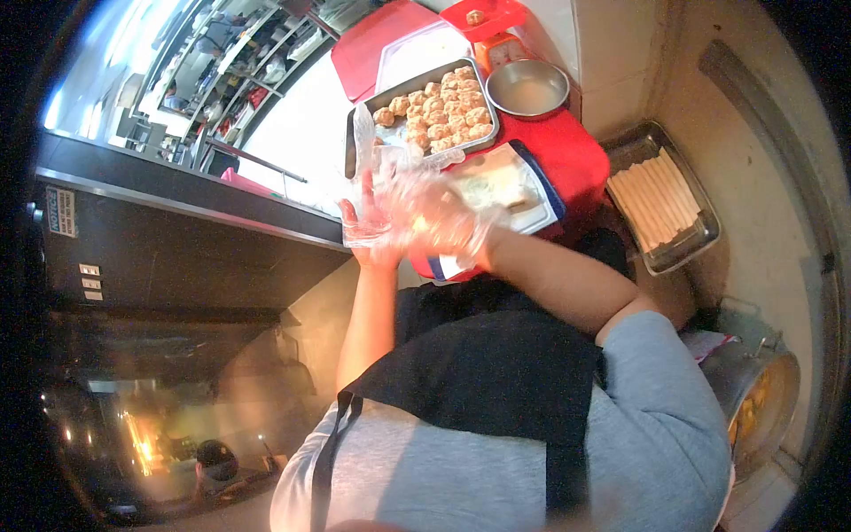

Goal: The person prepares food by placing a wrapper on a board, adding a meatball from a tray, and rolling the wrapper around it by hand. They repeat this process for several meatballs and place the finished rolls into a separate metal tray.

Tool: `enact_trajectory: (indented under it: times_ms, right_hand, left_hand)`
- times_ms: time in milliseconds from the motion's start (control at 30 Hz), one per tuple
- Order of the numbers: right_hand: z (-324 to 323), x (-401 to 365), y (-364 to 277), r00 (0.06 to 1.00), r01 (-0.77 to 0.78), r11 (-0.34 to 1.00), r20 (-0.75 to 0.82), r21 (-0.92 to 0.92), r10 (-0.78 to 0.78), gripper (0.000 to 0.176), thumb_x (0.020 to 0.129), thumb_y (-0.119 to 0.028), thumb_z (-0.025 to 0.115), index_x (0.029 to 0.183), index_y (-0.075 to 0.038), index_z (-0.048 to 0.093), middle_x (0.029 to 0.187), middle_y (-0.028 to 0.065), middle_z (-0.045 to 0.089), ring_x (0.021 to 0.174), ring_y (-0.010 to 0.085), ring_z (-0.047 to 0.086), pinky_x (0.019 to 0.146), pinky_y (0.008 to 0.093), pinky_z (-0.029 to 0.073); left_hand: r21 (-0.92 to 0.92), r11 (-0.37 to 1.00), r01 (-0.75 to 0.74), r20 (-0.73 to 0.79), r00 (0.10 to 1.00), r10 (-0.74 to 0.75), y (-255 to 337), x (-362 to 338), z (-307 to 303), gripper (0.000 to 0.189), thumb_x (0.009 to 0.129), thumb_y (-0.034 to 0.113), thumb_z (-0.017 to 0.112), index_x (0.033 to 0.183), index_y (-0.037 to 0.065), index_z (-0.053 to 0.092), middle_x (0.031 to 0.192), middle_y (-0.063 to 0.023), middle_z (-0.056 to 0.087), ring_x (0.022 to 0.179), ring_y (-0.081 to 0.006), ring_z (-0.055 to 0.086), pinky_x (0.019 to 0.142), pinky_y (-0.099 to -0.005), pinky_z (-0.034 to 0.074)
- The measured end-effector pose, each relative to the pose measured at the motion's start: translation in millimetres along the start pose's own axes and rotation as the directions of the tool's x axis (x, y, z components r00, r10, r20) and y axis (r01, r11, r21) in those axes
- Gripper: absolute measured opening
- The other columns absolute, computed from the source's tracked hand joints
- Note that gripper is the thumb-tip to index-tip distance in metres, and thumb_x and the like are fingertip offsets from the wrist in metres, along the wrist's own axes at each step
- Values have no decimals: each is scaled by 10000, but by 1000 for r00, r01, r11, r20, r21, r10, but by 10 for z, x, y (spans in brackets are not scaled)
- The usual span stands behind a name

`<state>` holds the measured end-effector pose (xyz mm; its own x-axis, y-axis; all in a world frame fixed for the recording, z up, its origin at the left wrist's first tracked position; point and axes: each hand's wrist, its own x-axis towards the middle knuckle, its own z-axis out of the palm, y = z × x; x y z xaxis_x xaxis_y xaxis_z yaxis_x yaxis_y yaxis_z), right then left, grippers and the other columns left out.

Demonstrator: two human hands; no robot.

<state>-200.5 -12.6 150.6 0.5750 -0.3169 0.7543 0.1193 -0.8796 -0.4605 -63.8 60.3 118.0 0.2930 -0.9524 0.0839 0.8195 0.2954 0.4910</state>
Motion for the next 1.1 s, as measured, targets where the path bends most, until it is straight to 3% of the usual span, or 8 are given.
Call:
enact_trajectory:
  times_ms: [167,533,600,700,767,900,1000,1100]
  right_hand:
    - [318,-150,-157,940,19,980,338,-199,50,126,818,-200,626,835,-75,629,760,137,615,764,317,643,679,433,495]
    - [300,-222,-133,974,185,983,136,8,-184,201,852,-155,553,994,-41,639,770,156,634,685,285,624,646,428,478]
    - [300,-185,-135,991,136,969,-18,205,-135,201,870,-168,554,996,-36,641,777,164,625,697,291,617,656,433,467]
    - [217,-122,-211,998,63,936,-41,345,-53,196,884,-182,564,978,-30,645,750,171,616,691,309,608,652,439,455]
    - [256,-127,-163,992,124,943,-65,309,-109,165,828,-165,603,910,-31,654,690,184,612,656,339,611,639,444,463]
    - [293,-57,-151,985,172,970,-16,174,-172,139,783,-146,613,847,-29,651,656,179,615,627,353,620,615,448,471]
    - [276,-16,-228,984,177,965,-42,191,-172,130,773,-141,608,799,-18,641,651,175,620,623,348,627,605,449,474]
    - [174,15,-395,979,189,982,69,31,-190,144,775,-151,596,778,-10,628,641,178,613,607,331,627,589,434,475]
  left_hand:
    - [-70,996,64,115,992,-56,-29,27,-109,748,894,604,516,1507,242,286,1548,-122,299,1402,-429,255,1067,-706,219]
    - [121,987,105,92,989,-117,-33,220,-173,616,972,503,434,1513,259,272,1497,-97,396,1330,-377,404,1091,-655,245]
    - [-691,635,346,261,938,-227,-29,257,-237,607,970,462,458,1507,238,284,1478,-94,423,1297,-378,442,1095,-654,246]
    - [-181,977,116,191,978,-81,43,321,-119,658,947,469,496,1511,211,276,1532,-80,335,1341,-386,373,1109,-651,221]
    - [226,968,-108,294,955,38,-1,258,393,679,940,501,488,1515,213,269,1566,-71,271,1375,-385,318,1120,-634,212]
    - [160,983,-94,303,952,42,142,354,594,768,884,566,563,1517,247,268,1597,-72,185,1398,-409,256,1126,-590,241]
    - [-302,831,467,478,828,-292,286,572,425,788,856,587,593,1508,260,293,1601,-81,162,1399,-431,244,1113,-631,230]
    - [230,973,27,349,931,-108,145,382,849,785,846,610,590,1494,256,326,1593,-93,192,1407,-412,248,1110,-644,220]
